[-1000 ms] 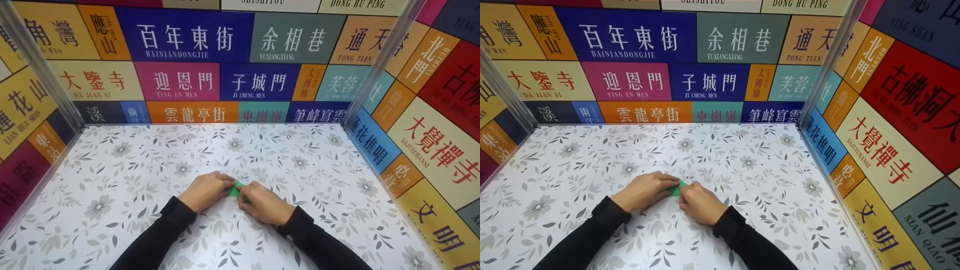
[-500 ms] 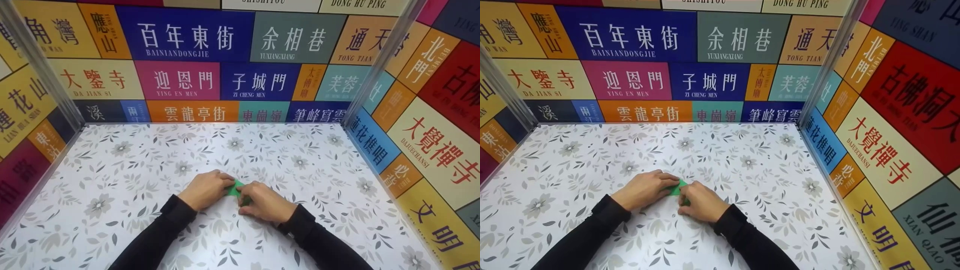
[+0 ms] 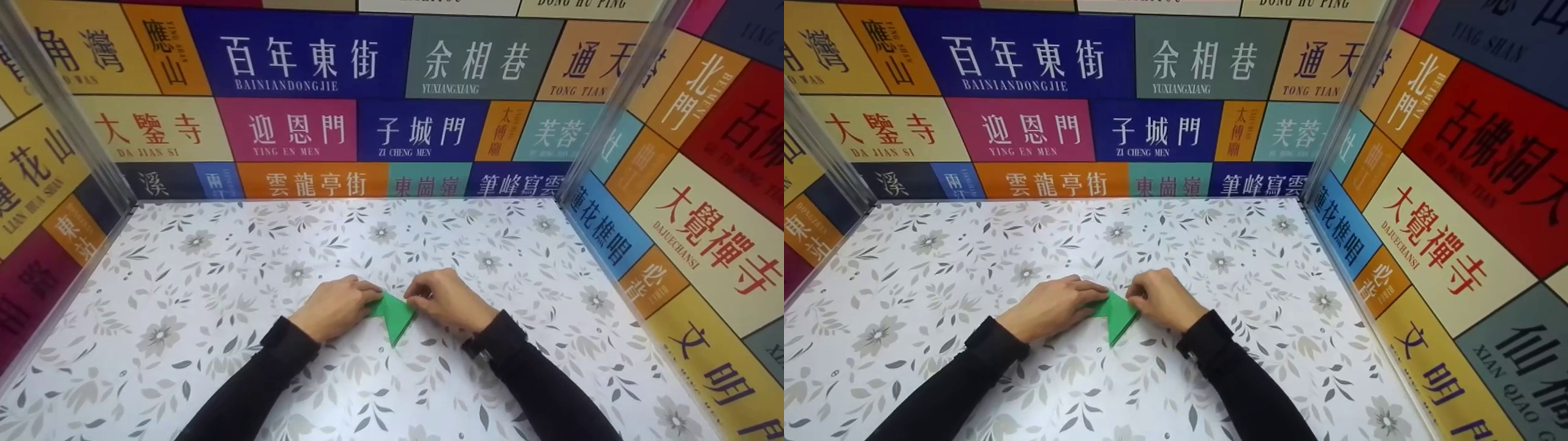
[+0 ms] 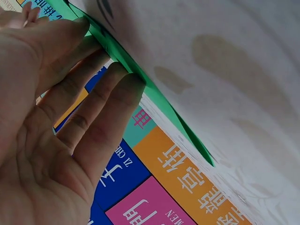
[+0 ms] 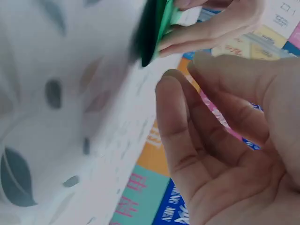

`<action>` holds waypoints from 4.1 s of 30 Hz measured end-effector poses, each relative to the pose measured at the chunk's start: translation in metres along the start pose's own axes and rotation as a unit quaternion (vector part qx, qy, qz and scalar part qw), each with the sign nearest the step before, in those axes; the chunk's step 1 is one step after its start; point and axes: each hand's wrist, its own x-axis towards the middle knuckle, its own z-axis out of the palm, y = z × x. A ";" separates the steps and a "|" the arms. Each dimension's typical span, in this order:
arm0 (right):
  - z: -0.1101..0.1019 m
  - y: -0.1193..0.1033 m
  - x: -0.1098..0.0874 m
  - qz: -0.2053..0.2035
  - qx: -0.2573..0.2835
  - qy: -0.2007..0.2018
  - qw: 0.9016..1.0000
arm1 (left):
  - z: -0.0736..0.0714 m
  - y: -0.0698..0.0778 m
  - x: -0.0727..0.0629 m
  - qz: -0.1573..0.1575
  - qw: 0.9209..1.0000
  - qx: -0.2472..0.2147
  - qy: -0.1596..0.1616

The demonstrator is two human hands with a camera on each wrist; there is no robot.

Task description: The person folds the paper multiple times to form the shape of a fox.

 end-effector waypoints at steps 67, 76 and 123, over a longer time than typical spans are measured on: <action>0.011 0.012 0.030 0.029 -0.045 -0.054 0.997 | 0.002 0.002 -0.001 0.002 1.000 0.015 0.012; 0.006 0.018 0.013 0.017 -0.041 -0.038 0.998 | 0.001 0.002 0.000 0.000 1.000 0.012 0.012; 0.010 -0.001 0.006 0.020 -0.029 0.031 0.999 | 0.000 0.001 0.002 -0.025 0.999 -0.032 -0.011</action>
